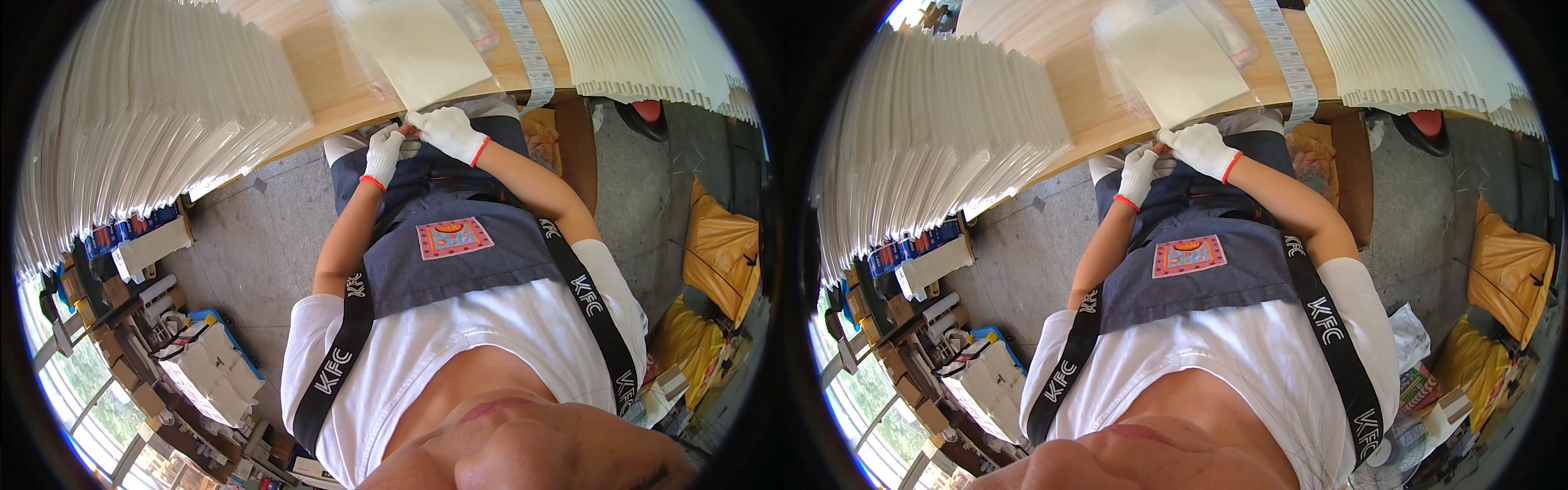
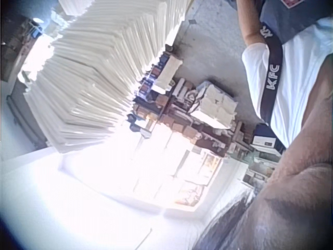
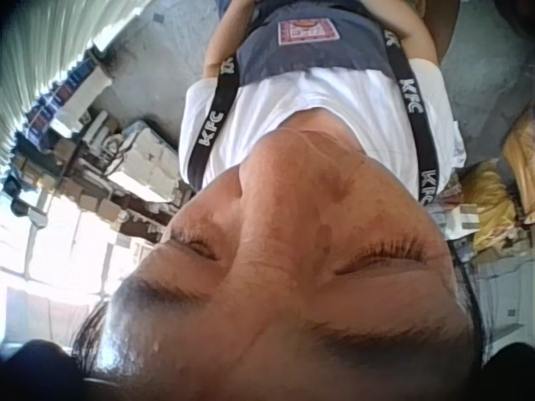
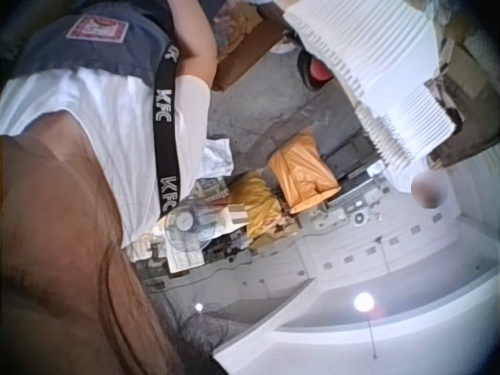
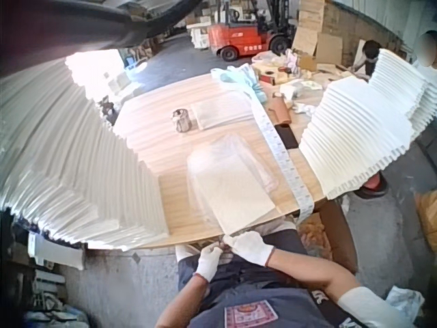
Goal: The person places individual paper boards into plastic sleeves, peels the adhesive backing, and seals the bags before stacking them.
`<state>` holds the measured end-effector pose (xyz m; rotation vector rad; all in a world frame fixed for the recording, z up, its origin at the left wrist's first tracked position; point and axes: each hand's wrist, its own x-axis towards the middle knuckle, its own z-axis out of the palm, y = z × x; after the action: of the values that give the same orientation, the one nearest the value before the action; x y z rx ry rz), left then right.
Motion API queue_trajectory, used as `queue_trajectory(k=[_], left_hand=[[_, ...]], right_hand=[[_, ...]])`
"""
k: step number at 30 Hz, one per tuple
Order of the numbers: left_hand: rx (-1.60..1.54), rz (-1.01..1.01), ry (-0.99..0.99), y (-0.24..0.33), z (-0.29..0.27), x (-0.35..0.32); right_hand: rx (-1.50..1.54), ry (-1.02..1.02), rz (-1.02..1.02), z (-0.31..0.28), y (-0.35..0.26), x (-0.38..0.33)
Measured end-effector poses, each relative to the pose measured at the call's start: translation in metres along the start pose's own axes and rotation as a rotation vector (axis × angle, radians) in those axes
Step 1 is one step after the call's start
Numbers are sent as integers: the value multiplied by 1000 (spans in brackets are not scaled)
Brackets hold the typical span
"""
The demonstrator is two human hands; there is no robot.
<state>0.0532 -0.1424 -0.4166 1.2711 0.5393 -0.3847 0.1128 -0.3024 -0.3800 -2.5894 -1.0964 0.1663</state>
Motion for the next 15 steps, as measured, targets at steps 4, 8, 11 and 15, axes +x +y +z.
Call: queue_trajectory(k=[4,8,11,15], left_hand=[[-270,-42,15,-9,-7,4],[-193,-41,34,-4,-15,-9],[-2,46,11,-4,-24,-18],[705,526,347,-12,-37,-15]], right_hand=[[318,-84,-47,-13,2,-6],[1535,457,585,-22,72,-77],[527,331,896,-16,163,-172],[-108,-896,789,-28,157,-266]])
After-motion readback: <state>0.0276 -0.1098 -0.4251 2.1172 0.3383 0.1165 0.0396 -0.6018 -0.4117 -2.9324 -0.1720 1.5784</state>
